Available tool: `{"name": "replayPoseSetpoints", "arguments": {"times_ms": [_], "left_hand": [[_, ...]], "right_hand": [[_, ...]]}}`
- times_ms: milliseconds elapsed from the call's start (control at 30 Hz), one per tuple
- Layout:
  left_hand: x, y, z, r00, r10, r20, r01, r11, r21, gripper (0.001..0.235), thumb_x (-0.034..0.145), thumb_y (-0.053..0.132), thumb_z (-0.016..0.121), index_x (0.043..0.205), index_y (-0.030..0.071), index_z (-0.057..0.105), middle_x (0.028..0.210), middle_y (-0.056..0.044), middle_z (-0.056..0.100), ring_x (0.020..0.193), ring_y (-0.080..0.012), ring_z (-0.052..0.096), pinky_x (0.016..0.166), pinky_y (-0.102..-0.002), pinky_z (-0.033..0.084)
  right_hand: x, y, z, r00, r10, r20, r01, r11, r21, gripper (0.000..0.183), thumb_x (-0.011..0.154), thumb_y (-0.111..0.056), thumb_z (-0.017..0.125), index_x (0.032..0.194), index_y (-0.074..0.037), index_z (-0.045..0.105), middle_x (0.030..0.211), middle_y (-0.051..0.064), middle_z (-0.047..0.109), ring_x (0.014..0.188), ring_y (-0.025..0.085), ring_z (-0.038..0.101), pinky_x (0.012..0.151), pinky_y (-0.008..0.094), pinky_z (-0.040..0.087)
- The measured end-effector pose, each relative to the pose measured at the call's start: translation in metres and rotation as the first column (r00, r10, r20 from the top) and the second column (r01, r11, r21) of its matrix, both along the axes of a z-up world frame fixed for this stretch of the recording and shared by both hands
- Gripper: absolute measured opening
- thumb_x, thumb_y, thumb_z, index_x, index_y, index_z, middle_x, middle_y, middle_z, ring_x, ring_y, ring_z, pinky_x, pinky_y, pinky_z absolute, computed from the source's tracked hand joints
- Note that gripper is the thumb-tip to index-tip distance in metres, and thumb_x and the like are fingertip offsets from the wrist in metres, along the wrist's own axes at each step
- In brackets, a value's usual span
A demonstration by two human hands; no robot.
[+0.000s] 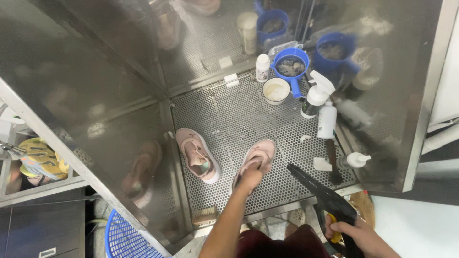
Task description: The person uses a handheld pressure washer to clean a pair of pink sneakers on a perforated metal work surface. They hold one shoe at a time, spraying the upper, sole, and interior while rotating the shoe to cover different areas. Cleaning supplies and containers are visible nearby.
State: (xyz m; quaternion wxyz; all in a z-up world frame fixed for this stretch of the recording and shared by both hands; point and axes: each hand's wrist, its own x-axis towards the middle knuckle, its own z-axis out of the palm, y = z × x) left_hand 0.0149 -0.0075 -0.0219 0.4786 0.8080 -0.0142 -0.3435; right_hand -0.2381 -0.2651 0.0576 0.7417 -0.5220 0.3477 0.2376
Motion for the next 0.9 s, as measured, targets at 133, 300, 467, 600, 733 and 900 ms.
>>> {"name": "replayPoseSetpoints", "arguments": {"times_ms": [133,300,467,600,733,900], "left_hand": [[0.027,0.005,-0.062,0.951,0.063,-0.304,-0.141,0.96,-0.24,0.063,0.09,0.016,0.067,0.148,0.003,0.049,0.146,-0.011,0.058,0.134,-0.0234,0.056,0.109,-0.034,0.044],[0.033,0.008,-0.098,0.859,0.192,-0.474,-0.429,0.775,-0.464,0.082,0.079,-0.012,0.056,0.158,0.007,0.048,0.117,-0.015,0.055,0.1,-0.0302,0.045,0.083,-0.041,0.035],[0.045,0.025,-0.06,0.853,0.221,-0.472,-0.499,0.609,-0.617,0.074,0.072,-0.013,0.051,0.143,0.008,0.05,0.12,-0.004,0.065,0.1,-0.0129,0.066,0.085,-0.023,0.054],[0.05,0.05,-0.047,0.821,0.137,-0.554,-0.533,0.532,-0.658,0.069,0.074,-0.011,0.053,0.14,0.007,0.054,0.095,-0.006,0.064,0.072,-0.0138,0.061,0.063,-0.025,0.05],[0.053,0.064,-0.055,0.829,0.135,-0.543,-0.533,0.486,-0.693,0.066,0.077,-0.014,0.057,0.141,0.006,0.057,0.09,-0.004,0.06,0.076,-0.0156,0.061,0.069,-0.027,0.054],[0.05,0.057,-0.057,0.827,0.149,-0.542,-0.537,0.493,-0.684,0.068,0.076,-0.014,0.056,0.141,0.007,0.055,0.095,-0.006,0.063,0.079,-0.0157,0.062,0.069,-0.026,0.053]], "right_hand": [[0.004,0.009,0.023,0.999,-0.038,0.001,0.038,0.999,0.031,0.019,0.087,-0.015,0.066,0.085,0.001,0.056,0.07,0.008,0.052,0.068,0.022,0.054,0.065,0.039,0.046],[0.009,0.015,0.028,0.999,-0.033,-0.019,0.035,0.997,0.071,0.026,0.092,-0.016,0.062,0.073,-0.001,0.05,0.065,0.009,0.05,0.064,0.023,0.054,0.063,0.038,0.046],[0.006,0.017,0.025,0.999,-0.014,0.052,0.009,0.994,0.106,0.03,0.092,-0.017,0.064,0.071,-0.003,0.048,0.063,0.008,0.05,0.062,0.022,0.054,0.06,0.037,0.045],[0.013,0.017,0.033,0.996,-0.084,-0.015,0.085,0.991,0.103,0.028,0.091,-0.015,0.064,0.071,-0.001,0.051,0.06,0.008,0.049,0.058,0.023,0.052,0.057,0.038,0.044],[0.024,0.024,0.041,0.998,-0.029,0.058,0.024,0.996,0.086,0.029,0.091,-0.017,0.064,0.07,-0.002,0.051,0.058,0.008,0.049,0.055,0.021,0.05,0.055,0.038,0.043],[0.028,0.031,0.052,0.998,-0.022,0.063,0.017,0.996,0.089,0.027,0.09,-0.016,0.064,0.07,-0.003,0.052,0.055,0.008,0.048,0.052,0.02,0.049,0.053,0.039,0.044]]}}
